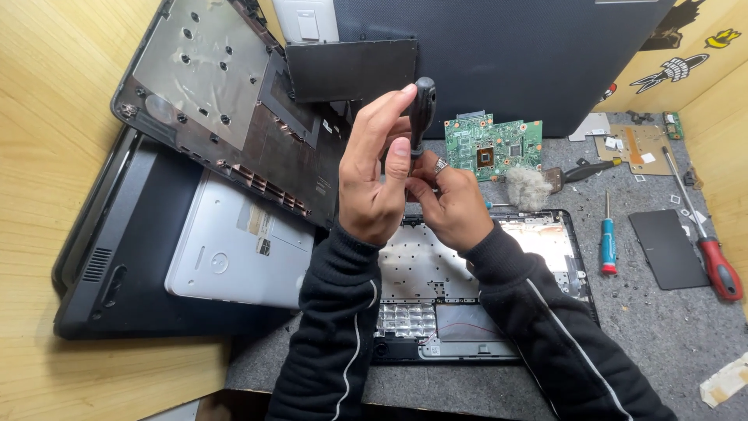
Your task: Removing internal screws from a laptop chassis using a screwdriver to disassemble the device.
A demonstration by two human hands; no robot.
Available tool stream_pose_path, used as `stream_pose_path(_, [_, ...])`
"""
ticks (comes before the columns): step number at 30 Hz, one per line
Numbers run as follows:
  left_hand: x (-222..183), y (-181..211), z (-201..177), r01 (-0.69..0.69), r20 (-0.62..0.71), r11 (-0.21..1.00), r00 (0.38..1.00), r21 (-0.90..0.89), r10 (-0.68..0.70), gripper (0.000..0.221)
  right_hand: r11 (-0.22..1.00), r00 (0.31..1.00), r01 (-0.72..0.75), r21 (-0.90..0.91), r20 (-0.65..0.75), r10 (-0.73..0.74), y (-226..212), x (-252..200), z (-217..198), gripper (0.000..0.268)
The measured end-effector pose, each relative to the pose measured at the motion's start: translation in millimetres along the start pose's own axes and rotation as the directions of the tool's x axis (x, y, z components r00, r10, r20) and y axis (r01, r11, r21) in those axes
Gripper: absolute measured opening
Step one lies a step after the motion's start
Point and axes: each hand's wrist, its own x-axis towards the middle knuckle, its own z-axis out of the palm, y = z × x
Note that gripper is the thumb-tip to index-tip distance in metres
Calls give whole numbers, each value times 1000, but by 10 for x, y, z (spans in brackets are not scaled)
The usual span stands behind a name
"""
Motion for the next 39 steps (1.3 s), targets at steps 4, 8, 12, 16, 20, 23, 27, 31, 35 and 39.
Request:
stream_pose_path(4, [6, 18, 6, -9, -5, 1000, 1000, -20, 9, 39, 1000, 1000, 12, 23, 15, -12, -207, 50, -37, 9])
stream_pose_path(8, [80, 122, -5, 50, 61, 997, 997, 55, -54, 37, 994, 995, -15, -108, 92, 26, -206, 36, -61, 13])
stream_pose_path(12, [444, 252, 10, 176, 220, 980, 964, -91, -152, 34, 991, 980, 66, -115, 194, -43, -286, 44, -42, 12])
stream_pose_path(16, [651, 151, 121, 367, 452, 877, 869, -311, -203, 28, 986, 976, 117, -122, 199, -91, -224, 53, -75, 26])
stream_pose_path(20, [592, 22, 409, 217, -64, 976, 975, 19, -215, 19, 978, 988, 88, -188, 140, -62, 171, -36, -22, 7])
stream_pose_path(23, [463, 58, 604, 227, -411, 921, 908, 316, -83, 17, 954, 987, 149, -259, 105, -125, 445, -134, -7, 16])
stream_pose_path(27, [516, 175, 562, 304, -223, 949, 933, 77, -281, 19, 939, 981, 191, -287, 91, -172, 525, -119, -72, 12])
stream_pose_path(31, [801, 25, 158, 465, 440, 836, 841, -292, -314, 20, 987, 981, 120, -102, 163, -103, -103, 25, -92, 15])
stream_pose_path(35, [783, 85, 166, 526, 584, 777, 769, -346, -261, 32, 986, 969, 126, -109, 226, -99, -112, 41, -116, 9])
stream_pose_path(39, [650, 83, 411, 247, 116, 961, 966, -126, -233, 23, 970, 981, 131, -204, 165, -98, 333, -77, -100, 33])
